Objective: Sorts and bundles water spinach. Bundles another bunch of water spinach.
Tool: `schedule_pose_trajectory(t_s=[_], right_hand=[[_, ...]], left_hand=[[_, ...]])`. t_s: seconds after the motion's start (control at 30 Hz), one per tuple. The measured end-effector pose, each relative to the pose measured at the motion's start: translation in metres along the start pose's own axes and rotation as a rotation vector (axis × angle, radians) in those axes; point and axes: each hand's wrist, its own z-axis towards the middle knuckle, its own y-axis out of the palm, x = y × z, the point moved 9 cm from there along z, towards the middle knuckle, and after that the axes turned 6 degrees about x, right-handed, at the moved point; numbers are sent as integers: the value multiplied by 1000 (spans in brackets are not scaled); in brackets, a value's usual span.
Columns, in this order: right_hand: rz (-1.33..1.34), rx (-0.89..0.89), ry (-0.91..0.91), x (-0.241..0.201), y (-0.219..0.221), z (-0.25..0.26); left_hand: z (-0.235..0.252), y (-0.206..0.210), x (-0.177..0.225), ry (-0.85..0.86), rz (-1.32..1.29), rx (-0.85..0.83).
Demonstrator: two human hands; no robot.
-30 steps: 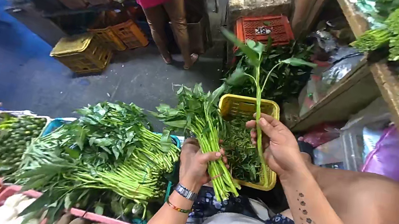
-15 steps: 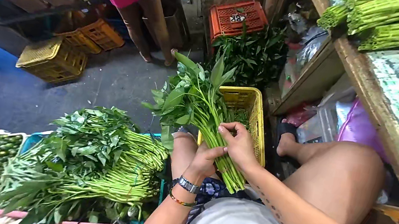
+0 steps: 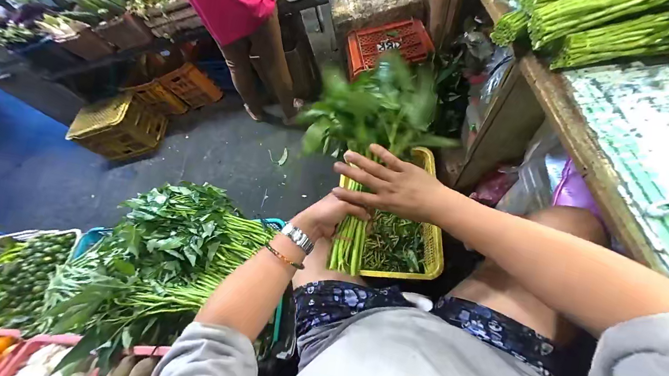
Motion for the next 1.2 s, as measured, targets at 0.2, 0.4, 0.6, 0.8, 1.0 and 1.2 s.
schedule_pose_trajectory(t_s=[0.2,0.4,0.6,0.8,1.0,1.2], right_hand=[[320,-25,-27,2,29,-12],[431,-31,121,13,88,-36],[439,-144,564,84,120,-75],[599,-342,999,131,130,-94],[713,-351,1110,137,136,-96],[726,-381,1144,121,134,-104]], left_hand=[[1,21,-25,-226,30,-306],[16,15,-45,-312,-32,-248],[16,-36,-30,-393,-211,-108],[15,-73,-4,-119,-453,338],[14,-72,45,363,510,883],[31,-45,86,605,1180,971]])
